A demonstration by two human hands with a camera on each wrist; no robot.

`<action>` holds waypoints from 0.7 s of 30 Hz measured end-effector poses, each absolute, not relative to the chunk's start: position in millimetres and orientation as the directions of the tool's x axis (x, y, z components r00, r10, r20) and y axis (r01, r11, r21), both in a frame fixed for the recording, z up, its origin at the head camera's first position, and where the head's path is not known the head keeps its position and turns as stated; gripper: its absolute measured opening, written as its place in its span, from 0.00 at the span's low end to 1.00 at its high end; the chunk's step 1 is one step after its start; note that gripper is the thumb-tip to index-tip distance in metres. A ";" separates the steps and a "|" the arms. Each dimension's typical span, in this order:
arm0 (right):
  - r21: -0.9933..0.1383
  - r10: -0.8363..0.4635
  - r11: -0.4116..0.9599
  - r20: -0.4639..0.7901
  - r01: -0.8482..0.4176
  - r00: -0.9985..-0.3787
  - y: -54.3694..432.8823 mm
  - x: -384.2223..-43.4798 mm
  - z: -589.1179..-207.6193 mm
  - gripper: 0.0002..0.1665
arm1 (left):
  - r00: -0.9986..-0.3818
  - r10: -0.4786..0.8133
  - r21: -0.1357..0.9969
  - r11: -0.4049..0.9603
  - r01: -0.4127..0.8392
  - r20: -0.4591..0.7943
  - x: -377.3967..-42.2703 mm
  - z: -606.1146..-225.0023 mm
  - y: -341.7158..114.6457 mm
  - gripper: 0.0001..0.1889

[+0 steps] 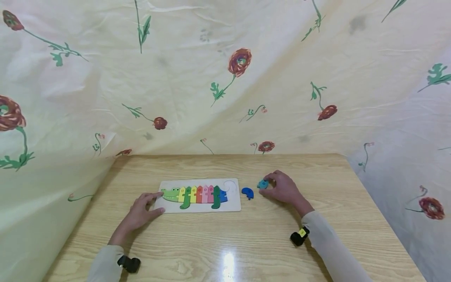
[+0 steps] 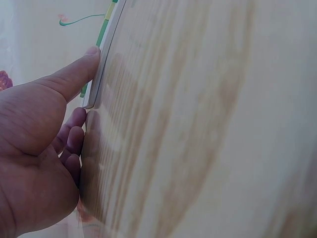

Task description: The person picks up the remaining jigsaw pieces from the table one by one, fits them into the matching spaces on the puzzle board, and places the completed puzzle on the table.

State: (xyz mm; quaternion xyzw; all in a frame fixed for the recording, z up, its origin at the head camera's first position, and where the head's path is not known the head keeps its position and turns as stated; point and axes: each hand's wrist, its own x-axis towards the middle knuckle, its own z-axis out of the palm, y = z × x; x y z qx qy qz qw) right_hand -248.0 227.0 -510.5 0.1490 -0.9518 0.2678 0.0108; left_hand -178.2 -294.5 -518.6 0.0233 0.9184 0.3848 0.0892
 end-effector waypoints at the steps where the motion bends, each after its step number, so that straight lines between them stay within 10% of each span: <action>1: -0.508 -0.281 0.809 0.107 -0.295 -0.954 227.5 -248.5 -510.6 0.30 | -0.983 0.110 0.712 0.701 -0.027 -0.145 -178.4 -518.9 -294.5 0.36; 21: -0.500 -0.336 0.774 0.195 -0.388 -0.922 221.6 -246.9 -496.3 0.33 | -0.984 0.119 0.714 0.700 -0.011 -0.132 -178.5 -516.7 -292.8 0.35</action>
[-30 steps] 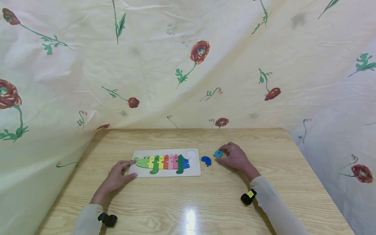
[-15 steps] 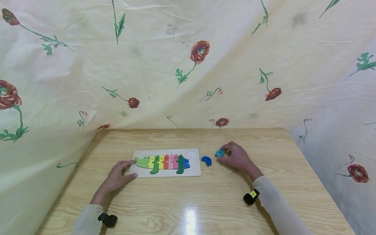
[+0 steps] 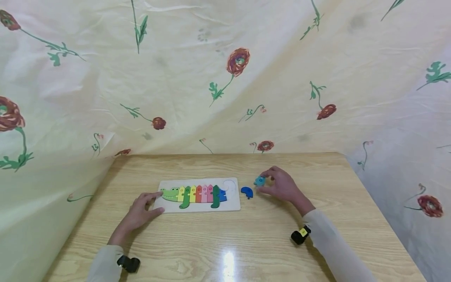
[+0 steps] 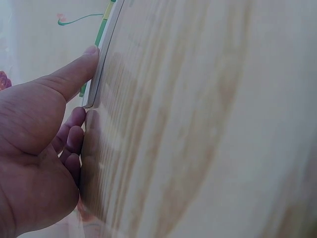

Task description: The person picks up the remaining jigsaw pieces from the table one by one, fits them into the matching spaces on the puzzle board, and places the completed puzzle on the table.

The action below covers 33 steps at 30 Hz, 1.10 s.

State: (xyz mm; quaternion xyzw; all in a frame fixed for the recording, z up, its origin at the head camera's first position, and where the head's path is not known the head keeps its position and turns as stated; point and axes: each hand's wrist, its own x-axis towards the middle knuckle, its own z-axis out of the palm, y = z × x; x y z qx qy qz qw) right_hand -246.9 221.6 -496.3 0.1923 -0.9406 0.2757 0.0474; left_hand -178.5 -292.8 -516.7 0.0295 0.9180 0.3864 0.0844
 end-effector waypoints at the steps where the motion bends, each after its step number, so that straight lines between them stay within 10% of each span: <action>1: -0.500 -0.342 0.770 0.202 -0.397 -0.918 220.1 -246.6 -495.0 0.33 | -0.984 0.118 0.713 0.701 -0.013 -0.134 -178.3 -516.6 -292.7 0.34; 33: -0.512 -0.435 0.726 0.177 -0.460 -0.883 155.8 -244.5 -480.8 0.27 | -0.983 0.120 0.727 0.687 -0.017 -0.136 -177.3 -517.5 -293.3 0.35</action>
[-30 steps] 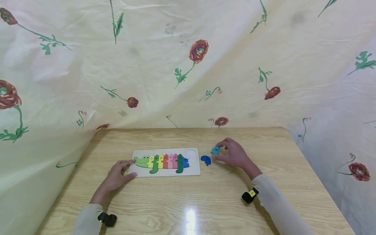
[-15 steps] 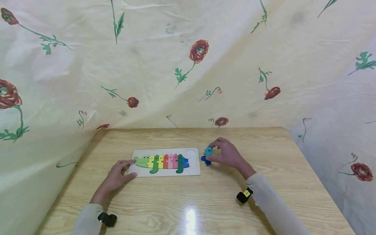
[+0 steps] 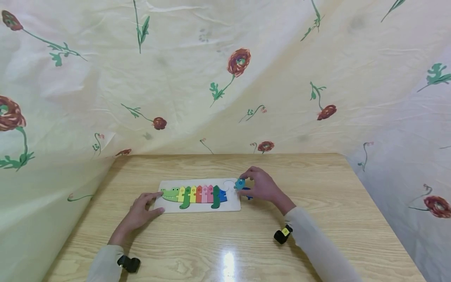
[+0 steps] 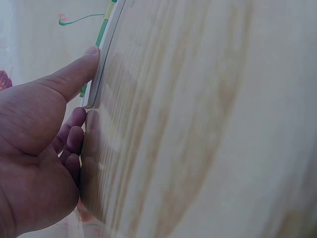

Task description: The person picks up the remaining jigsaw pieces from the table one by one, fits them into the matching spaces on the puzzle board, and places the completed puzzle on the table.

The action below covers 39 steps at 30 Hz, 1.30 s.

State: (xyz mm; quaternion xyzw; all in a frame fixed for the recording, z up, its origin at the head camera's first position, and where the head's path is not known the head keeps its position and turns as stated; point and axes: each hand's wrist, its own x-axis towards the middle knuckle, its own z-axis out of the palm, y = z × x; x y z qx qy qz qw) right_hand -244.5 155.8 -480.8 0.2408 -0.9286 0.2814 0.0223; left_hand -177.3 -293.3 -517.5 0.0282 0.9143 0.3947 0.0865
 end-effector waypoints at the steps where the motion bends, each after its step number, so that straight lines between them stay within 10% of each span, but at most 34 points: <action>1: -0.512 -0.438 0.724 0.177 -0.462 -0.882 154.3 -244.9 -481.2 0.27 | -0.983 0.121 0.728 0.686 -0.015 -0.134 -177.3 -517.7 -293.4 0.35; 39: -0.496 -0.442 0.761 0.078 -0.419 -0.894 127.7 -245.2 -498.5 0.27 | -0.985 0.124 0.724 0.690 -0.003 -0.123 -179.6 -520.1 -294.4 0.35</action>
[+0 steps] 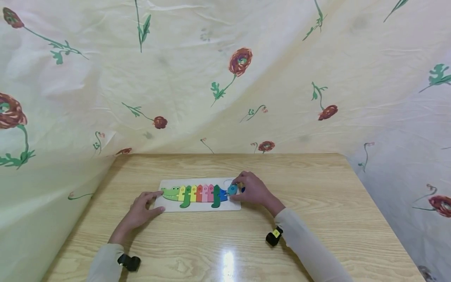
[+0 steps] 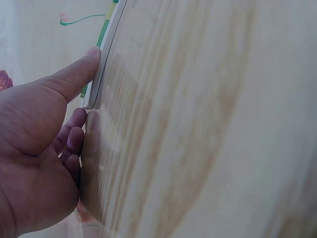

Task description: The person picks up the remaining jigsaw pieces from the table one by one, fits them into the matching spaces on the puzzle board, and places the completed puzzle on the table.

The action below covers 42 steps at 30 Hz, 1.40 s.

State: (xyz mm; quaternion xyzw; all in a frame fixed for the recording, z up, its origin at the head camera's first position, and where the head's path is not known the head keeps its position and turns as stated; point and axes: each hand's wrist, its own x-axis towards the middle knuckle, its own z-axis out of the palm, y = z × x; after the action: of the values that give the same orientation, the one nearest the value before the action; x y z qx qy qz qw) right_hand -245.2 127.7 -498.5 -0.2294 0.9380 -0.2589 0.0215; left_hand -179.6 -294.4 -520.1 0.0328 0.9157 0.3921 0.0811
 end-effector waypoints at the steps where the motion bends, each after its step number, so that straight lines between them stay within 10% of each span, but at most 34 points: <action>1: -0.496 -0.444 0.759 0.078 -0.421 -0.892 127.1 -245.2 -498.4 0.27 | -0.985 0.123 0.723 0.690 -0.002 -0.121 -179.6 -519.9 -294.4 0.35; 42: -0.460 -0.474 0.776 0.026 -0.432 -0.880 122.7 -254.0 -500.5 0.27 | -0.987 0.121 0.729 0.685 0.005 -0.107 -181.2 -517.6 -291.6 0.35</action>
State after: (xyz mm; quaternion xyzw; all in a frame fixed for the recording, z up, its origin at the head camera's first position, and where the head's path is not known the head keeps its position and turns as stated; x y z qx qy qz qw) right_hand -254.0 122.7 -500.5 -0.2405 0.9413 -0.2326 0.0455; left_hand -181.2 -291.6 -517.6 0.0343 0.9148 0.3957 0.0734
